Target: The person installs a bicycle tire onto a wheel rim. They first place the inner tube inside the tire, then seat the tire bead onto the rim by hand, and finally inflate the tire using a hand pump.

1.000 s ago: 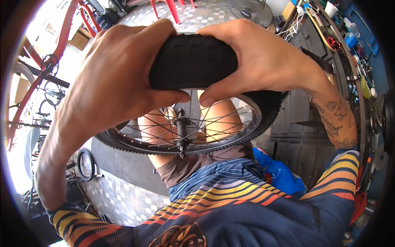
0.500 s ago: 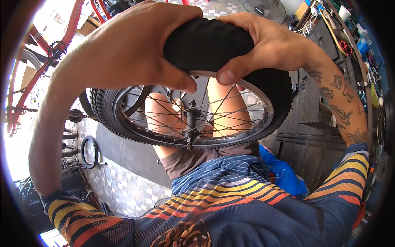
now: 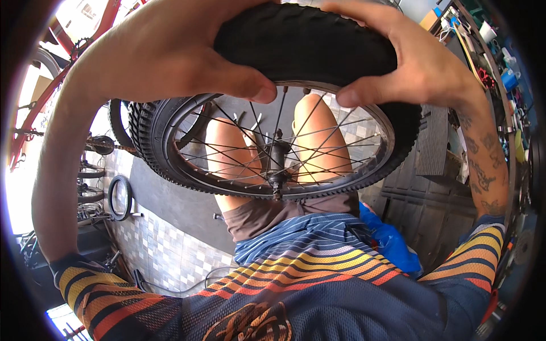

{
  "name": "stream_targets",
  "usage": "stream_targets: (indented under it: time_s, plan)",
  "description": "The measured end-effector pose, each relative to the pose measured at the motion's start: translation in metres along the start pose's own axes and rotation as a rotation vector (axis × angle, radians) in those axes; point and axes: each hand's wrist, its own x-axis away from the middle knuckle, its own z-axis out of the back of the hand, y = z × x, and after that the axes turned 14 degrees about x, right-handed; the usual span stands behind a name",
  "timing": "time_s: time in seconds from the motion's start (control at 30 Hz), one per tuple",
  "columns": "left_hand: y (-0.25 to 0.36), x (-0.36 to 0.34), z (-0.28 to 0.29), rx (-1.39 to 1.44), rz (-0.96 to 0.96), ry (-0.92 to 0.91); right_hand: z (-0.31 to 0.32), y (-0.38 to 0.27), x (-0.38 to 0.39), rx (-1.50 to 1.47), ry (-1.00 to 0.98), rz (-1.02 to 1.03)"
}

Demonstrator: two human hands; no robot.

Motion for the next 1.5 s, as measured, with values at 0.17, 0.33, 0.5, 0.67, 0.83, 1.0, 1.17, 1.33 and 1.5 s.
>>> stream_targets:
  time_s: [0.17,0.33,0.5,0.67,0.83,1.0,1.17,1.33,1.5]
  plan:
    - [0.023,0.001,0.006,0.175,-0.200,-0.204,0.026,-0.036,-0.019,-0.012,-0.283,-0.048]
    - [0.031,0.009,0.016,0.066,-0.089,-0.267,0.011,-0.006,-0.010,-0.312,-0.347,-0.201]
    - [0.028,0.003,0.013,0.021,-0.127,-0.279,0.019,0.012,-0.023,-0.522,-0.551,-0.350]
    - [0.007,0.026,-0.013,-0.045,-0.142,0.051,0.012,0.020,-0.013,-0.484,-0.441,-0.330]
    - [-0.081,0.035,-0.038,-0.075,-0.089,0.370,0.010,0.025,-0.006,-0.485,-0.377,-0.315]
    - [-0.119,0.038,-0.030,-0.062,-0.261,0.359,0.019,-0.008,-0.029,-0.269,-0.374,-0.398]
    - [-0.105,0.033,-0.032,0.044,-0.257,0.310,0.008,-0.047,-0.038,0.272,-0.106,0.007]
    - [-0.098,0.036,-0.033,0.138,-0.189,0.271,0.005,-0.042,-0.047,0.164,-0.177,0.230]
    - [-0.096,0.028,-0.021,0.222,-0.133,0.204,0.017,-0.023,-0.074,-0.164,-0.517,0.031]
